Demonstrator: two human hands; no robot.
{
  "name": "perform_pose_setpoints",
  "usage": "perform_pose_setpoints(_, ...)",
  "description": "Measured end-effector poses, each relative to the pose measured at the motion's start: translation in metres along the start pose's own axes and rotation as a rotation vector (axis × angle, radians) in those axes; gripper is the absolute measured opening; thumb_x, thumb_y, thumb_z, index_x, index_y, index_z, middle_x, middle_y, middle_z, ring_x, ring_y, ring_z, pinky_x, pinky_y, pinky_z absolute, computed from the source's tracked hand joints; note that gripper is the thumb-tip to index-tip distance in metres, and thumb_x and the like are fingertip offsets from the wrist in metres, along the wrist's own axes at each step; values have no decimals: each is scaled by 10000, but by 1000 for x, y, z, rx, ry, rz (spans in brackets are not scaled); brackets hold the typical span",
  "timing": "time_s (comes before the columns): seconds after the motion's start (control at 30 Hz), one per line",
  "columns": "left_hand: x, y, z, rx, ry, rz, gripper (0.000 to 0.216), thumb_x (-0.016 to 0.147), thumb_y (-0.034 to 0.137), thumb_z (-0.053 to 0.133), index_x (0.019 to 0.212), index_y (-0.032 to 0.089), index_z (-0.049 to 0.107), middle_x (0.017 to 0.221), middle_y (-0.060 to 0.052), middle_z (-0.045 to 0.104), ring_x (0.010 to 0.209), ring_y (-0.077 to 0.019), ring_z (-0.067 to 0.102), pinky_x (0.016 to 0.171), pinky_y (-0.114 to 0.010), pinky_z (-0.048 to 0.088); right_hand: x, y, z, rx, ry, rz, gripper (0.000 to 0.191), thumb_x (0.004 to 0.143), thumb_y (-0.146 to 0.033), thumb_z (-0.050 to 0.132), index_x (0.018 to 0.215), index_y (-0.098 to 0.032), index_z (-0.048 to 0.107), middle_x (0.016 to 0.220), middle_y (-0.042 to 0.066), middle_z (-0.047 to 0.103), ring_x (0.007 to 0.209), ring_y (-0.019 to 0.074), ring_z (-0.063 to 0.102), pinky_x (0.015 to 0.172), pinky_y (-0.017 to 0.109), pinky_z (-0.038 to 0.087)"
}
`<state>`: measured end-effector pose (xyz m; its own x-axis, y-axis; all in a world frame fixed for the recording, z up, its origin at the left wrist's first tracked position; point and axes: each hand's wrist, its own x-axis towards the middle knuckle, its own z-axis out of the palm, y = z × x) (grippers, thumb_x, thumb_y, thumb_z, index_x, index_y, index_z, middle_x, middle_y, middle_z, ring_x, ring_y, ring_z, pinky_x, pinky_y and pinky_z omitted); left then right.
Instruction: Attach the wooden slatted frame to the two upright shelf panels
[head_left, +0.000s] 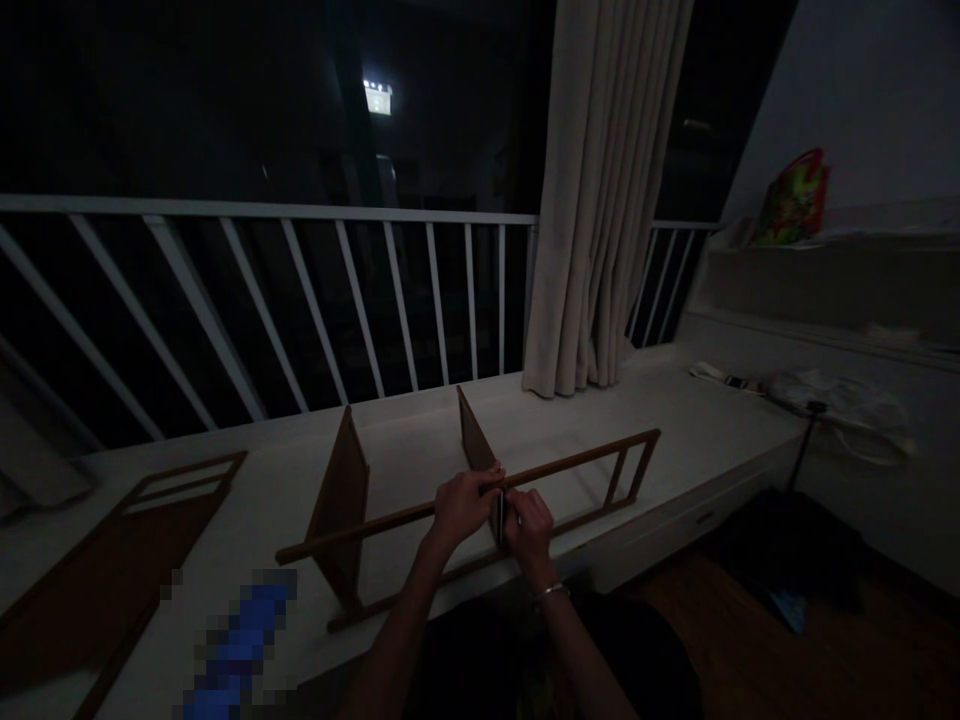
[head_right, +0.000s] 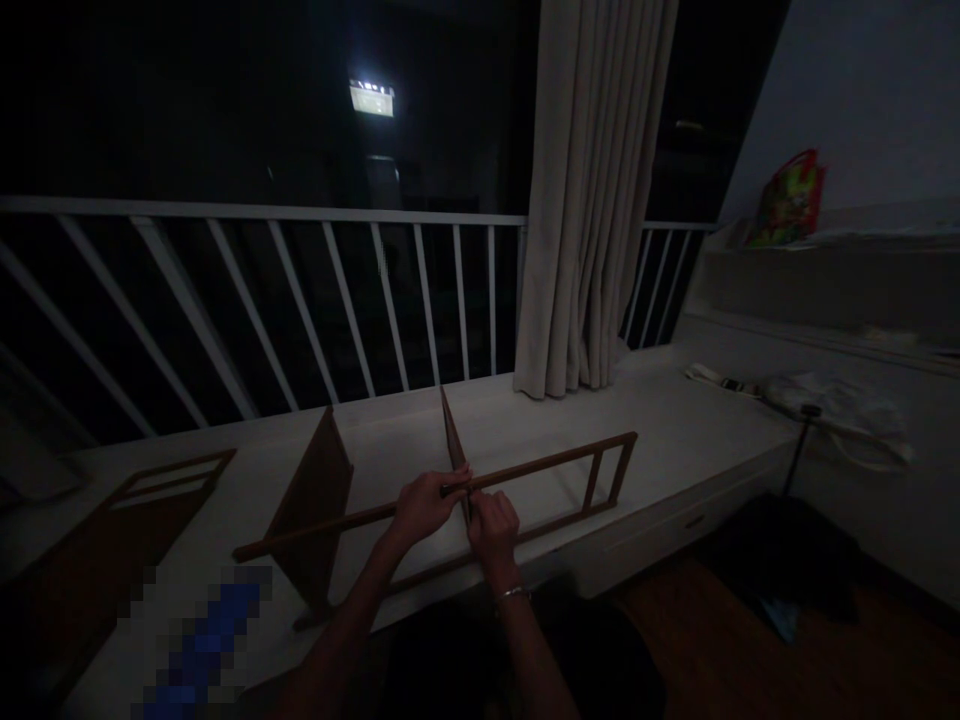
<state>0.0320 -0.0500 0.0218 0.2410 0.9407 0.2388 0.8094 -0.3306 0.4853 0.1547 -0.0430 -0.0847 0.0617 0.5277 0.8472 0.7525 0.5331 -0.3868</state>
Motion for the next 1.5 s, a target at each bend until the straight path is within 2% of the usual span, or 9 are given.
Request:
perform_pose_setpoints(0.33,0,4,-1,-18,-19,-45,304,733,288,507,1021,378,544,1152,122,502,1047,-127,484,867,-239,379,1,-3,-5,-169,-76,-50,212,809,-181,386,725,-190,580,585,42,546,623,153,465,599,286,337)
perform_pose_setpoints(0.47,-1,7,-5,-7,-10,-24,305,734,290,507,1022,386,540,1155,122,499,1042,-120,488,871,-242,375,-3,-15,2,-74,-57,49,223,828,-200,357,779,-173,573,660,62,567,658,154,497,625,288,363)
perform_pose_setpoints(0.6,-1,8,-8,-5,-38,-70,307,739,278,499,1026,377,542,1161,119,491,1064,-129,470,895,-258,362,-1,-25,3,88,-41,160,258,851,-219,298,866,-159,548,764,77,578,726,156,518,668,292,379)
perform_pose_setpoints(0.83,-1,3,-5,-24,-11,-29,285,740,295,498,1006,382,551,1144,126,507,1029,-121,498,861,-247,383,10,-31,-17,107,-100,226,218,839,-246,348,791,-177,549,750,50,537,754,158,478,713,313,353)
perform_pose_setpoints(0.93,-2,4,-5,-37,-17,-25,298,741,288,498,1020,382,542,1152,121,501,1034,-119,495,856,-239,386,13,-34,-26,120,-79,245,209,828,-266,373,772,-184,557,754,46,516,770,159,466,712,308,354)
perform_pose_setpoints(1.17,-3,8,-6,-28,-20,-29,292,744,319,493,1028,370,543,1161,109,494,1038,-134,493,850,-248,391,20,-41,-37,345,-129,383,255,834,-303,349,782,-174,563,702,21,548,633,118,487,602,229,382)
perform_pose_setpoints(1.3,-2,4,-3,-15,4,13,289,742,322,489,1017,393,540,1156,134,495,1028,-127,500,820,-237,406,21,-43,-37,344,-173,423,278,823,-321,367,763,-161,585,621,5,571,536,104,477,531,208,357)
perform_pose_setpoints(1.5,-2,2,-2,-14,3,17,300,737,319,491,1025,392,536,1154,133,498,1023,-131,503,815,-235,406,23,-47,-37,295,-140,443,296,816,-322,375,773,-162,621,618,15,600,520,104,489,520,206,354)
